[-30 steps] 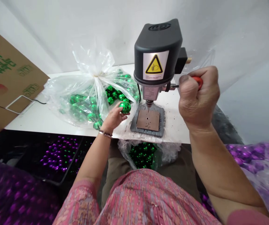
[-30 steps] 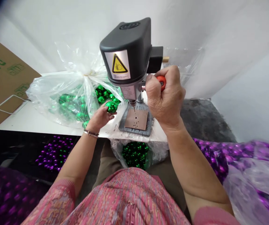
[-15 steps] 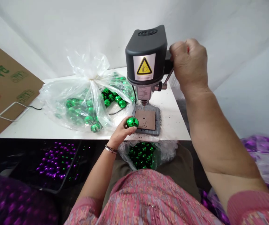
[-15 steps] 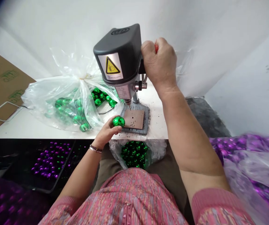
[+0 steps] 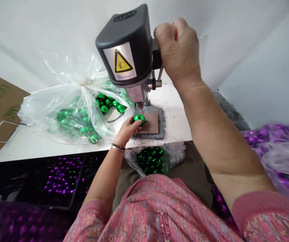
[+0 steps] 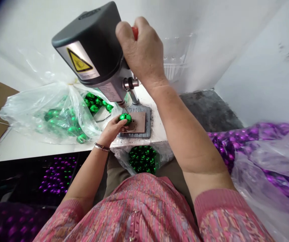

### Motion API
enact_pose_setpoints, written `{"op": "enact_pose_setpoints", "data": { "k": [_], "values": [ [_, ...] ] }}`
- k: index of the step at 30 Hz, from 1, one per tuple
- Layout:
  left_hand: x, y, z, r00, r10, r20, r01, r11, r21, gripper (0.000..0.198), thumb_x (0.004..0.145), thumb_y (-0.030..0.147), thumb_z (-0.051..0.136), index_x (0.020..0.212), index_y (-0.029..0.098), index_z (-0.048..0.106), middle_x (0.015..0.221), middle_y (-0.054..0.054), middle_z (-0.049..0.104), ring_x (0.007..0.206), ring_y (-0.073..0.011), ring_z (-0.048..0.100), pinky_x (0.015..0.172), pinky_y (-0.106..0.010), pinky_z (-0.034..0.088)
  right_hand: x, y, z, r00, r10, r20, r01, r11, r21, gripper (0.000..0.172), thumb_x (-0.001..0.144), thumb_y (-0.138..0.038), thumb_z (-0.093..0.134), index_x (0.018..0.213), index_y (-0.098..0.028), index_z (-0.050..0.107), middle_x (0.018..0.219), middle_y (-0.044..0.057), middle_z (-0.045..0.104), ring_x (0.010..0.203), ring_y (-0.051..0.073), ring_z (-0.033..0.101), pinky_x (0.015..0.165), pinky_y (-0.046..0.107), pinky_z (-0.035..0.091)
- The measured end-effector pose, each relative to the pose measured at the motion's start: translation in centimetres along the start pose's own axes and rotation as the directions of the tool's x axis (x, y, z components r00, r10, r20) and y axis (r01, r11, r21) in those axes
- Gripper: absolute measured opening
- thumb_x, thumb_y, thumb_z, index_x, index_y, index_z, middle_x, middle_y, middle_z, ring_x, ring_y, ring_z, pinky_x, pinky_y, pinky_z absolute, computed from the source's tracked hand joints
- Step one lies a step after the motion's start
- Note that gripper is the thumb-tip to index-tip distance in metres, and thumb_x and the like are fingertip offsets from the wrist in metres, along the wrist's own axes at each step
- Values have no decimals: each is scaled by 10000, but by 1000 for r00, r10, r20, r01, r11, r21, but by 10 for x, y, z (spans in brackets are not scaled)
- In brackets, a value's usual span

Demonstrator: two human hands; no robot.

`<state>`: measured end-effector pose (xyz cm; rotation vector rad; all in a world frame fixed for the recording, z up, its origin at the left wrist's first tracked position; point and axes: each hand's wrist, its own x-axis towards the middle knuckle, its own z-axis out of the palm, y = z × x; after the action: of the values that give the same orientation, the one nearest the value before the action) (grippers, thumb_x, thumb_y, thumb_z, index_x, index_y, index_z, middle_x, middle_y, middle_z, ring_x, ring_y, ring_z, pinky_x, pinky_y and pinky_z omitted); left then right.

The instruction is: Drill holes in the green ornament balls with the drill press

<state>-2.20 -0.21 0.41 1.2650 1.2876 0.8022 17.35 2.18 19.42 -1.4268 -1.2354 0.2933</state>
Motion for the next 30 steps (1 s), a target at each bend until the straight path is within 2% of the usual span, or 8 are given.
{"op": "enact_pose_setpoints", "data": {
  "k": [5, 8, 13, 16, 19, 22, 26, 30],
  "values": [
    [3, 1, 5, 999, 11, -30, -8, 994, 105, 544, 763, 348, 702, 1257, 143, 602, 704, 18, 621, 587, -97, 569, 539, -200, 450, -1, 0, -1, 1000, -15, 20, 15, 1000, 17, 426, 978, -290, 443, 636, -196, 207, 666, -65, 205, 665, 36, 192, 672, 180, 259],
    [4, 3, 9, 997, 37, -61, -23, 977, 213, 561, 764, 333, 702, 1287, 158, 604, 814, -10, 673, 643, -110, 590, 596, -220, 489, -1, 0, -1, 1000, -14, 25, 14, 1000, 9, 417, 985, -287, 420, 642, -193, 201, 675, -66, 210, 667, 29, 184, 682, 167, 263],
    [7, 13, 18, 990, 108, -92, -57, 897, 439, 640, 707, 311, 773, 1314, 163, 632, 1015, -49, 723, 876, -171, 645, 842, -284, 526, -1, 1, -1, 999, -37, 14, 37, 999, 27, 417, 983, -283, 408, 640, -190, 190, 667, -72, 204, 657, 21, 177, 676, 154, 247],
    [7, 19, 23, 996, 61, -62, -31, 913, 407, 738, 690, 270, 789, 1386, 135, 583, 967, -49, 717, 848, -170, 643, 860, -313, 536, -1, 1, -1, 999, -32, 10, 32, 999, 19, 411, 984, -268, 403, 637, -192, 197, 665, -74, 215, 660, 21, 186, 684, 159, 249],
    [6, 21, 24, 999, 19, -48, -1, 938, 347, 769, 692, 241, 788, 1418, 131, 558, 837, -19, 689, 751, -153, 617, 784, -318, 560, -1, 0, 0, 1000, -26, 8, 26, 999, 26, 429, 985, -261, 443, 635, -193, 204, 654, -73, 213, 665, 29, 191, 683, 166, 263],
    [5, 19, 25, 997, 33, -67, -6, 930, 369, 770, 681, 230, 798, 1409, 123, 570, 793, -4, 665, 722, -139, 590, 754, -297, 558, -2, 2, -1, 998, -55, 2, 55, 997, 54, 445, 975, -232, 480, 630, -196, 203, 639, -74, 201, 659, 35, 189, 675, 173, 271],
    [5, 16, 25, 996, 60, -62, -34, 931, 363, 767, 684, 226, 797, 1409, 132, 569, 815, 5, 661, 718, -123, 577, 768, -276, 548, -12, 11, -6, 978, -207, 2, 203, 964, 173, 416, 934, -201, 519, 645, -222, 220, 642, -76, 200, 645, 38, 209, 658, 197, 284],
    [4, 17, 26, 998, 44, -41, -27, 939, 344, 744, 698, 208, 778, 1408, 139, 569, 848, -2, 677, 714, -118, 574, 745, -266, 548, -33, 22, -17, 930, -365, 34, 350, 912, 216, 248, 824, -170, 524, 690, -212, 320, 642, -66, 267, 627, 51, 242, 625, 208, 291]
  ]
}}
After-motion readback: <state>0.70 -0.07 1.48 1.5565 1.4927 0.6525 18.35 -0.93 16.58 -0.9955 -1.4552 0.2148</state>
